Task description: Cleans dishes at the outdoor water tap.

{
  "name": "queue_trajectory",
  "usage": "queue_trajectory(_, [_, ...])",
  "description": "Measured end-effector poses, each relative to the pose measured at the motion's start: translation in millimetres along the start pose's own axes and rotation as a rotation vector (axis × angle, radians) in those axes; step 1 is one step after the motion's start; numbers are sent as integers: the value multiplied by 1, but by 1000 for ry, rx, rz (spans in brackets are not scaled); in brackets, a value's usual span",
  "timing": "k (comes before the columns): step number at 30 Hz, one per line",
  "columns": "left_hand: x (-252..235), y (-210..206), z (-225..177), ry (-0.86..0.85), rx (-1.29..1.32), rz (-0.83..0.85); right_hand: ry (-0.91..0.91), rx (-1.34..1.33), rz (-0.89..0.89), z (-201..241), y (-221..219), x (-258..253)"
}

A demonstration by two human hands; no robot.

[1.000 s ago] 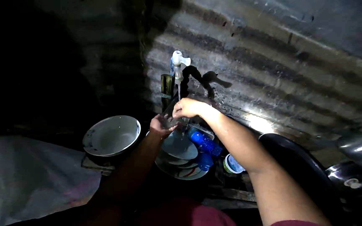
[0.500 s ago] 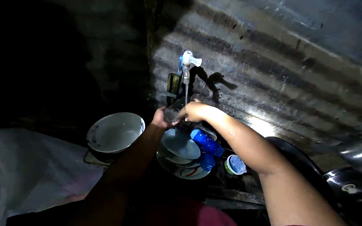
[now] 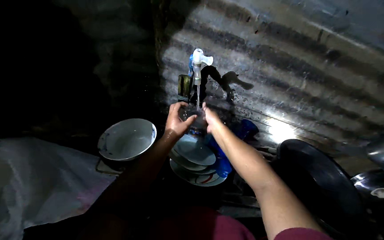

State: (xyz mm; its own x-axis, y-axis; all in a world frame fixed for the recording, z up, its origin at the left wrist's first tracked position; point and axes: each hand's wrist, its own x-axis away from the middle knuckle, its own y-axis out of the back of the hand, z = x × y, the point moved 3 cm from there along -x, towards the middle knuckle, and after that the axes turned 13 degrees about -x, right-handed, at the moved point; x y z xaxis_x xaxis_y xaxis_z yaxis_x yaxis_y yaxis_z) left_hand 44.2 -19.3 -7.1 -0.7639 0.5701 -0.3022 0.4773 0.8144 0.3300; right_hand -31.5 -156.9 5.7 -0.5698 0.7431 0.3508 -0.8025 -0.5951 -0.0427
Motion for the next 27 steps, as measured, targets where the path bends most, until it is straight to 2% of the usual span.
queue_trajectory(1, [0,5,4,-23,-108,-4,-34,-46,13,-17,0,2])
queue_trajectory(2, [0,9,13,41,-117,-19,-43,-30,85,-30,-2,6])
queue_trajectory(5, [7,10,45,451,100,-87,24,143,550,-28,-6,32])
queue_trajectory(6, [13,7,49,520,168,-101,80,209,617,-19,-9,36])
queue_trajectory(9, [25,-16,46,617,428,-25,145,165,424,3,-15,34])
queue_trajectory(10, [22,-22,47,670,517,-3,215,263,448,8,-14,36])
queue_trajectory(12, [13,-29,52,793,749,32,406,749,690,18,-8,37])
queue_trajectory(13, [11,-32,50,851,827,42,418,995,754,25,-5,35])
queue_trajectory(14, [11,-35,45,894,874,51,378,1078,742,31,-3,30])
queue_trajectory(16, [7,-46,40,877,983,62,301,818,534,41,-6,26])
queue_trajectory(17, [4,-50,37,839,1002,71,328,734,441,42,-11,31])
queue_trajectory(18, [1,-55,40,825,989,69,416,809,441,42,-16,37])
queue_trajectory(19, [-4,-58,45,828,966,61,521,1004,517,40,-18,42])
queue_trajectory(20, [-8,-61,53,847,953,43,562,1248,605,42,-19,45])
queue_trajectory(21, [-10,-64,59,865,989,37,514,1436,661,43,-20,44])
queue_trajectory(22, [-9,-64,59,869,1022,52,455,1453,672,45,-20,38])
queue_trajectory(23, [-8,-63,55,848,1038,82,439,1324,625,45,-20,33])
queue_trajectory(24, [-7,-62,50,806,1039,117,466,1166,542,44,-23,32])
queue_trajectory(25, [-8,-60,44,773,1024,136,508,1138,487,43,-26,37])
queue_trajectory(27, [-10,-57,42,761,967,120,597,1402,571,44,-30,52])
